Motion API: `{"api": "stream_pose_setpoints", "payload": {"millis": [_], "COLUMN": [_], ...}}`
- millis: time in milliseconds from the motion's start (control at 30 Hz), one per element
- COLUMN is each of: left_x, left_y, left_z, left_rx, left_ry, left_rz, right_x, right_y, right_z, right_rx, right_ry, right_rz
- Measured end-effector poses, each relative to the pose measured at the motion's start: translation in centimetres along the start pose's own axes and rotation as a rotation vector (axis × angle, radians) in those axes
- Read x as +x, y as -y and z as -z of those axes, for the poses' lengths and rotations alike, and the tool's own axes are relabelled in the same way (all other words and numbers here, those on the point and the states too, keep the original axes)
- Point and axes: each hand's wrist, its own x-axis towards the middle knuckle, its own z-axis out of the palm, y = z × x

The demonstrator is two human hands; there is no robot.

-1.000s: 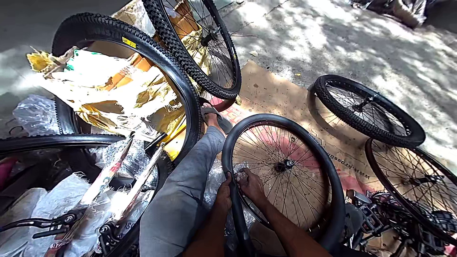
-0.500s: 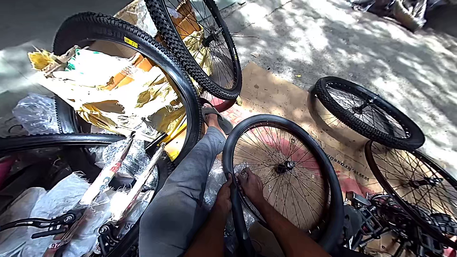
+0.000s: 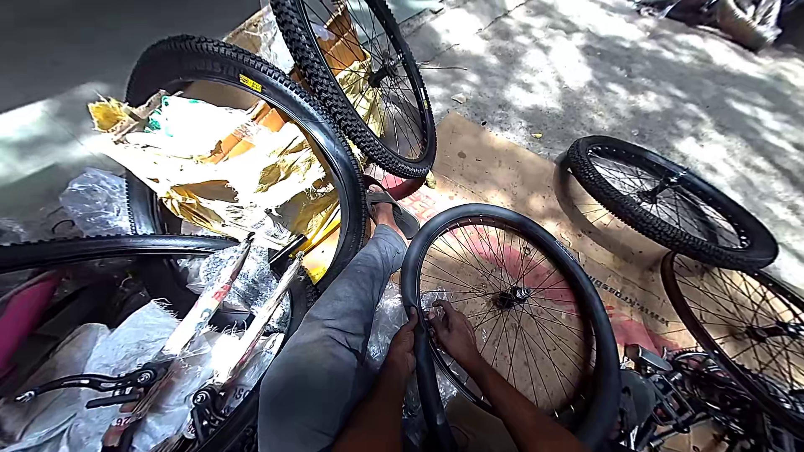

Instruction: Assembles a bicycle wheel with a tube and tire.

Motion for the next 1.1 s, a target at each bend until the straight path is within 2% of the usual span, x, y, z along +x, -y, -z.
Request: {"api": "stream_pose_setpoints", "payload": {"millis": [67,200,400,567,667,733,900,1033,1100], "left_x": [-0.1,-1.5,-0.6,-1.2,-0.6,-0.5,-0.9,-0.2,0.0], "left_y": [0.1,-0.6,-0.2,-0.5,-0.5,-0.2,-0.2,0.0,0.1], "left_z": [-0.2,-1.4,-0.1,-0.6,-0.3,-0.2,-0.9,-0.3,-0.3], "left_rx": [-0.006,0.019,0.07,0.057,0.011,0.031,0.025,-0.003,-0.007], "left_ry": [0.009,-0.038,-0.009,-0.026,0.008,0.009,-0.029,0.011,0.015], "left_rz": [0.007,0.051,-0.009,0.039,0.034,0.026,0.048,0.048,0.059], "right_x": [-0.1,0.7,-0.1,0.6,0.1,-0.1,0.6,0.0,0.1], "right_y": [-0.5,1.0,-0.2,1.3,0.0,-0.5,0.8,-0.3,-0.5], "right_z": [0.3,-0.3,0.1,-0.4,0.2,0.6,-0.1,0.6,0.9], "right_rx": [-0.013,-0.048,-0.045,-0.047,0.002,-0.017,-0.067,-0.021,-0.045], "right_ry": [0.012,-0.085,-0.025,-0.098,-0.023,0.011,-0.074,-0.004,0.002], "right_rz": [0.027,-0.133,0.032,-0.131,0.019,0.05,-0.127,0.027,0.035]}}
